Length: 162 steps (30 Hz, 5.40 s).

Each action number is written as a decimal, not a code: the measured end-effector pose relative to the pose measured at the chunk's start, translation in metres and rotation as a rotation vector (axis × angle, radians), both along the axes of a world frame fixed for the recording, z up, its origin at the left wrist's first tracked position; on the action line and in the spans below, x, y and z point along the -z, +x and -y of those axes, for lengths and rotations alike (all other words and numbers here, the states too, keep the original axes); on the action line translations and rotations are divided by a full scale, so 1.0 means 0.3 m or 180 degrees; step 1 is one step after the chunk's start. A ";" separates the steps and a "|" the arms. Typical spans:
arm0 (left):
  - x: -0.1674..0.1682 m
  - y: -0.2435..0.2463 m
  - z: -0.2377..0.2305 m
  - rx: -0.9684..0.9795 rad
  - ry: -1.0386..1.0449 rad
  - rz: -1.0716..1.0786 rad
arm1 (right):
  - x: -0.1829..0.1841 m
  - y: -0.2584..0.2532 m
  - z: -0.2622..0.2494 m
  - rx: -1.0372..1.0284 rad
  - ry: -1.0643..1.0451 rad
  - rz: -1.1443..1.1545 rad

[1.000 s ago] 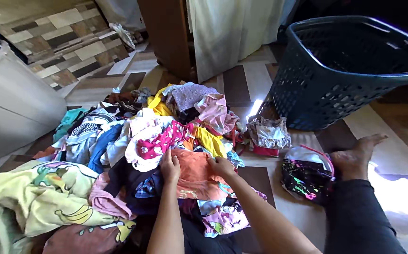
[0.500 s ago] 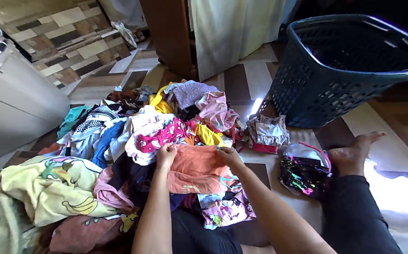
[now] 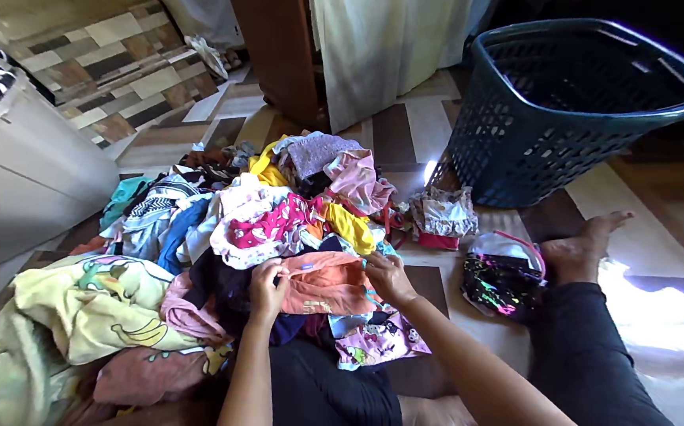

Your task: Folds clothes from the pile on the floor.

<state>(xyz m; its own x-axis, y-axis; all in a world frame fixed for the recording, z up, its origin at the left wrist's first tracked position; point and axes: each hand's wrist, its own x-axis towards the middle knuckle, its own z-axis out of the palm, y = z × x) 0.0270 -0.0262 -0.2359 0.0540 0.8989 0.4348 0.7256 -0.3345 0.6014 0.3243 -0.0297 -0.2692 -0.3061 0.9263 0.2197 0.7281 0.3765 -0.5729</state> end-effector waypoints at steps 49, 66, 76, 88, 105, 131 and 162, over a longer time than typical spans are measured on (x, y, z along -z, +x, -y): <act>0.083 0.336 0.075 0.0836 -0.1683 -0.1994 | -0.181 0.045 -0.112 -0.0317 -0.2826 0.0528; 0.071 0.378 0.285 -0.0068 -0.1109 0.3898 | -0.375 -0.263 0.003 0.0530 -0.3593 -0.3513; -0.012 0.320 0.221 -0.0748 -0.1093 0.5166 | -0.254 -0.209 0.047 0.1002 -0.2298 -0.2378; -0.064 0.203 0.175 -0.0591 -0.2131 0.3282 | -0.116 -0.254 0.075 0.1123 -0.2810 -0.2210; -0.015 0.197 0.177 -0.1091 0.0164 0.0954 | -0.153 -0.339 0.084 0.0993 -0.2949 -0.3934; -0.074 0.423 0.111 0.1090 0.0514 0.0288 | -0.291 -0.010 0.248 -0.0403 -0.3282 -0.3835; -0.096 0.511 0.171 0.1025 -0.2828 0.3547 | -0.259 0.230 0.338 0.0645 -0.2784 -0.4987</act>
<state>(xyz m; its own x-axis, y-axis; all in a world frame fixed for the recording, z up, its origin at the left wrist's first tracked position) 0.1804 -0.0776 -0.2070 0.3141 0.9024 -0.2950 -0.2772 0.3843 0.8806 0.3933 -0.1310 -0.1914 -0.1959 0.9132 -0.3574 -0.6346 -0.3959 -0.6638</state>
